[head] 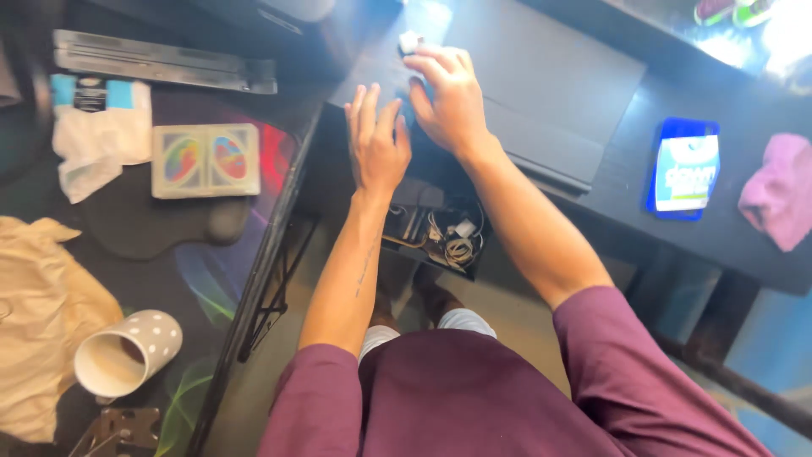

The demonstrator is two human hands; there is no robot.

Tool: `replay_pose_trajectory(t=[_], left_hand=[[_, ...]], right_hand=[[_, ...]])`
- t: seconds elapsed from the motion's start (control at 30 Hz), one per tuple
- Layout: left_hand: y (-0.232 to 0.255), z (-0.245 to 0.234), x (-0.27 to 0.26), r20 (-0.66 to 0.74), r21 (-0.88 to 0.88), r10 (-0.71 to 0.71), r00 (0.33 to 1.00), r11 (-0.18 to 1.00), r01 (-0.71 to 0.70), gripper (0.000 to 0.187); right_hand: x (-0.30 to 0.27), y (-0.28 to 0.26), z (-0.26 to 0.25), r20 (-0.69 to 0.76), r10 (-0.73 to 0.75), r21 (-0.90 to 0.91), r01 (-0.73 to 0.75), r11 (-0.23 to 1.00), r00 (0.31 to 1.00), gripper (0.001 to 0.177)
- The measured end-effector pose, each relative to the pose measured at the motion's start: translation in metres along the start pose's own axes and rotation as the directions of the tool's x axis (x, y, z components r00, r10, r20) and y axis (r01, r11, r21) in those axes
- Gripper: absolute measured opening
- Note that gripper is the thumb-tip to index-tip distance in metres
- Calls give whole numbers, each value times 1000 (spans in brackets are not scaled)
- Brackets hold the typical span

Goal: The person organizes a cluttered desk by picking up various items, including a lamp, a glue gun, a fan, a wallet, a comb, a mug, a stapler, a charger, and wipes, and placing them into a drawer or on the desk. They also wipe the desk surface with a cloth.

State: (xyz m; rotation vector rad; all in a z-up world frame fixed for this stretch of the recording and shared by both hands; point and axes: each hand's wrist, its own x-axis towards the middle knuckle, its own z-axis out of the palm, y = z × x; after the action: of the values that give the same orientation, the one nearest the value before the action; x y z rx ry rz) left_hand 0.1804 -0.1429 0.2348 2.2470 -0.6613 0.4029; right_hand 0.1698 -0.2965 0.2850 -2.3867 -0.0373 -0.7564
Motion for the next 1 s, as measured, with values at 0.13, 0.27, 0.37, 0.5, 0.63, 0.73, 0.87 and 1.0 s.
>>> replay_pose_trajectory(t=[0.13,0.27,0.37,0.5,0.63,0.73,0.87,1.0], left_hand=[[-8,5,4,95,3,-61,994,998,61,37],[-11,10,4,98,4,-46,994,999,45,37],[-11,7,6,107,-7,-40,994,999,41,35],[-12,3,3,125,-5,-24,992,1000,25,38],[-26,2,-18,132,-30,7,991,1000,-3,39],[-40,7,-70,63,-87,4,998,996,1,41],[-65,21,-176,152,-90,-236,960,964,251,46],[-106,57,-286,381,-40,-487,786,841,540,53]], right_hand=[[24,18,19,70,-74,-150,84,985,995,39],[28,38,30,168,-45,-218,81,972,985,44],[30,39,27,179,-26,-194,61,979,983,39],[25,5,7,138,12,-39,-7,999,990,35],[-25,-30,-13,113,45,161,-63,985,993,34],[-86,-42,-19,167,59,344,-114,932,984,36],[-178,-26,14,371,353,346,-480,806,859,36],[-266,7,75,463,605,238,-748,619,648,37]])
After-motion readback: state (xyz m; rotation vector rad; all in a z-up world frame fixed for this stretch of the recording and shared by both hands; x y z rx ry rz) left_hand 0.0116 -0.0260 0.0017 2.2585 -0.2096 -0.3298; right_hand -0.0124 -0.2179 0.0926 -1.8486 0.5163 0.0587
